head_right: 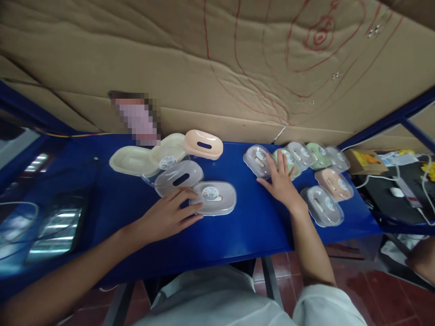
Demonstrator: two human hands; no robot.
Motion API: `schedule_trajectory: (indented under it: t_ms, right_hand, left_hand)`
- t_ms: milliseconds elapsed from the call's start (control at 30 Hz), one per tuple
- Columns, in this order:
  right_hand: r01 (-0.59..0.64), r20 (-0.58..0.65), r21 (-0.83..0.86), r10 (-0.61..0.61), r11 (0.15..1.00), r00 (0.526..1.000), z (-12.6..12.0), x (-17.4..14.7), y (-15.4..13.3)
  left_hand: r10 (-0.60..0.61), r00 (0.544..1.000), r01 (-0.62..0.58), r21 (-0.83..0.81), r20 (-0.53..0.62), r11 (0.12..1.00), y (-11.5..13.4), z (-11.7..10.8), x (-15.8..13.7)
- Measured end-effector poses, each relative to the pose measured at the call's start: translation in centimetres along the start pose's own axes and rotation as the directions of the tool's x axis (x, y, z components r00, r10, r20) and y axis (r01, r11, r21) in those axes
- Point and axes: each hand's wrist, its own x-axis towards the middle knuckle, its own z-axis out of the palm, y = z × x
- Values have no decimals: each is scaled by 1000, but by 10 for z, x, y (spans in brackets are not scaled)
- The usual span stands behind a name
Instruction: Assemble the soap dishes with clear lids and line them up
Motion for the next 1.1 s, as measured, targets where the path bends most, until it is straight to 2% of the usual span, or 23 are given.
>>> schedule_trajectory:
  t_ms: [167,267,333,400,433,500,533,567,667,800,933,1000,1100]
  right_hand:
    - [183,-133,190,-160,965,978,1,16,-3]
    - [251,-203,205,-209,946,956,-1,18,-9]
    - [292,-235,204,-242,934,941,-7,11,-25]
    - [395,-123,253,-375,883,919,-15,-1,-49]
    - [455,-16,301,-473,838,881,-18,-8,-62]
    - [530,152,377,-615,760,773,-20,-20,-85]
    - [548,183,383,-643,743,743,-18,-24,-93]
    - [558,182,368,-646,744,742,-15,-26,-98]
    - [526,83,260,-561,810,823,-3,-21,-97]
    - [355,-21,80,-354,931,935,6,-11,-84]
    - [267,-47,6,-266,964,963,6,-12,-82]
    - [250,-61,26,-248,968,967,7,-13,-83]
    - [233,-79,101,-226,967,971,13,-9,-82]
  left_hand:
    - [-1,1000,0,7,10,1000,0,1,0]
    - [6,1000,-6,-2,3,1000,2,3,0]
    - [2,1000,-2,-24,-2,1000,4,4,0]
    - [-5,1000,5,-40,-11,999,6,6,0]
    - [-11,1000,10,-44,-21,999,6,6,0]
    - [-21,999,19,-47,-40,999,5,8,0]
    - [-28,998,26,-46,-51,999,4,9,0]
    - [-38,997,36,-44,-62,998,3,10,-1]
    - [-80,992,78,-26,-93,997,0,13,-2]
    - [-63,995,63,-11,-83,998,1,13,-2]
    - [-55,995,60,52,-81,997,2,6,1]
    - [-130,983,148,138,-132,979,0,1,2]
    - [-292,940,327,226,-175,917,-5,-3,3]
